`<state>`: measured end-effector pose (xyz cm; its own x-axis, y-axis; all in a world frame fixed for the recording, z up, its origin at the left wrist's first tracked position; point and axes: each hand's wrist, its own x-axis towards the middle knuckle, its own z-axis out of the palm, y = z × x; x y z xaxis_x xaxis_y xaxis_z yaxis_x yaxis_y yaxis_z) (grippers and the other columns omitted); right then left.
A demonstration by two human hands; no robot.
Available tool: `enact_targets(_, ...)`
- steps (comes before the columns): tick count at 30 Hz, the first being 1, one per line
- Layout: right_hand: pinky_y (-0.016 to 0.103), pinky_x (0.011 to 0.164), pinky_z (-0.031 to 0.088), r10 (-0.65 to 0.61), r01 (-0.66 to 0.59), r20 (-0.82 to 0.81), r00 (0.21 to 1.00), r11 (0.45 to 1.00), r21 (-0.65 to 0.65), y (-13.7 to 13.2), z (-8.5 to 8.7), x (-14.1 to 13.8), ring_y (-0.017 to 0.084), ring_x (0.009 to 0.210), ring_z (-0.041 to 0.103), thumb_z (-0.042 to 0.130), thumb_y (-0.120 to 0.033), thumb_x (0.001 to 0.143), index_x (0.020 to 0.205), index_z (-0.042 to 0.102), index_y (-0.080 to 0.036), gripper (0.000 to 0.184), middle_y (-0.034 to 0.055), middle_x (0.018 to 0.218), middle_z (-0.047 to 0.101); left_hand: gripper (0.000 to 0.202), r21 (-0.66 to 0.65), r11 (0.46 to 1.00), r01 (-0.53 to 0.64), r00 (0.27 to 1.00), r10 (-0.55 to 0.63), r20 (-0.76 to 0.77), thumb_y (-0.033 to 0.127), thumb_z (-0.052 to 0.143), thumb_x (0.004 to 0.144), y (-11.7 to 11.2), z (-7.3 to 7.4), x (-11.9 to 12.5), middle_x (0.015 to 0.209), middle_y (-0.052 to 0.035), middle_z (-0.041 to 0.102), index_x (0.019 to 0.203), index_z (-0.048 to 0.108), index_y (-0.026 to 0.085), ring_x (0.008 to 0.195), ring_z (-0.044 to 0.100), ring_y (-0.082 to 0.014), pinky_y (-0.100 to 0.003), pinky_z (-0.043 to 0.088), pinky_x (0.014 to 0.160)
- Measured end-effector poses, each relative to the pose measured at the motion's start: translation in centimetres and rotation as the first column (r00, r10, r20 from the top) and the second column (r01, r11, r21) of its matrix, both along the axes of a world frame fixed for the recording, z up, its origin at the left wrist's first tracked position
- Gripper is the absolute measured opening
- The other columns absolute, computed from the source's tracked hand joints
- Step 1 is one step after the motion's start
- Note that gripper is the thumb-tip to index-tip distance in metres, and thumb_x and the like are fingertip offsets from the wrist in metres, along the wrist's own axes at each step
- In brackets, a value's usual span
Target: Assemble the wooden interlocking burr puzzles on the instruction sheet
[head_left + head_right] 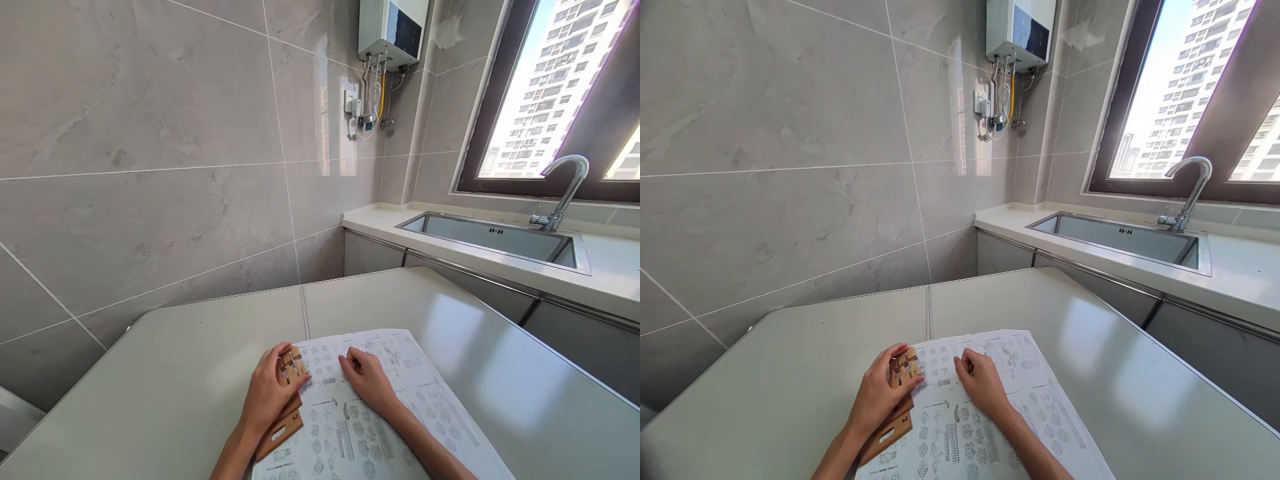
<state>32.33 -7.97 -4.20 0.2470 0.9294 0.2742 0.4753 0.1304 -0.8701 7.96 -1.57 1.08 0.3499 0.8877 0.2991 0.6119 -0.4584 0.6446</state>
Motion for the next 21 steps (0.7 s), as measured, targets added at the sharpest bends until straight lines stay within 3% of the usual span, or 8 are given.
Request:
enact_targets(5, 0.027, 0.058, 0.032, -0.027, 0.027, -0.02, 0.999, 1.0, 0.016, 0.2, -0.2, 0.2, 0.014, 0.057, 0.036, 0.05, -0.048, 0.1, 0.067, 0.035, -0.025, 0.043, -0.0062, 0.059, 0.038, 0.069, -0.067, 0.945, 0.32, 0.947, -0.322, -0.007, 0.045, 0.094, 0.072, -4.5, 0.1, 3.5, 0.126, -0.0076, 0.071, 0.133, 0.063, 0.032, 0.118, 0.067, -0.0348, -0.049, 0.057, 0.101)
enact_targets(10, 0.027, 0.056, 0.032, -0.039, 0.04, -0.044, 0.998, 0.999, 0.012, 0.3, -0.4, 0.4, 0.015, 0.056, 0.037, 0.049, -0.051, 0.1, 0.067, 0.037, -0.025, 0.044, -0.006, 0.059, 0.039, 0.078, -0.122, 0.875, 0.468, 0.88, -0.474, -0.024, 0.046, 0.099, 0.065, -7.0, -0.9, 5.3, 0.121, -0.0087, 0.07, 0.132, 0.063, 0.031, 0.112, 0.067, -0.036, -0.049, 0.056, 0.097)
enact_targets(15, 0.027, 0.056, 0.031, -0.033, 0.033, -0.049, 0.998, 0.999, 0.001, 0.1, -0.2, 0.4, 0.014, 0.057, 0.035, 0.05, -0.052, 0.1, 0.067, 0.037, -0.025, 0.044, -0.0065, 0.059, 0.037, 0.082, -0.112, 0.858, 0.502, 0.856, -0.511, -0.074, 0.045, 0.099, 0.066, -7.3, -1.2, 5.7, 0.122, -0.0105, 0.07, 0.135, 0.058, 0.027, 0.113, 0.065, -0.0358, -0.048, 0.055, 0.097)
enact_targets(21, 0.027, 0.056, 0.033, -0.014, 0.014, -0.034, 0.999, 1.0, -0.012, -0.2, 0.6, 0.5, 0.014, 0.056, 0.036, 0.051, -0.053, 0.099, 0.067, 0.037, -0.025, 0.045, -0.0064, 0.058, 0.039, 0.086, -0.057, 0.832, 0.551, 0.82, -0.553, -0.149, 0.065, 0.094, 0.061, -5.6, 0.5, 3.8, 0.132, -0.0146, 0.063, 0.129, 0.061, 0.024, 0.122, 0.059, -0.0399, -0.054, 0.049, 0.105)
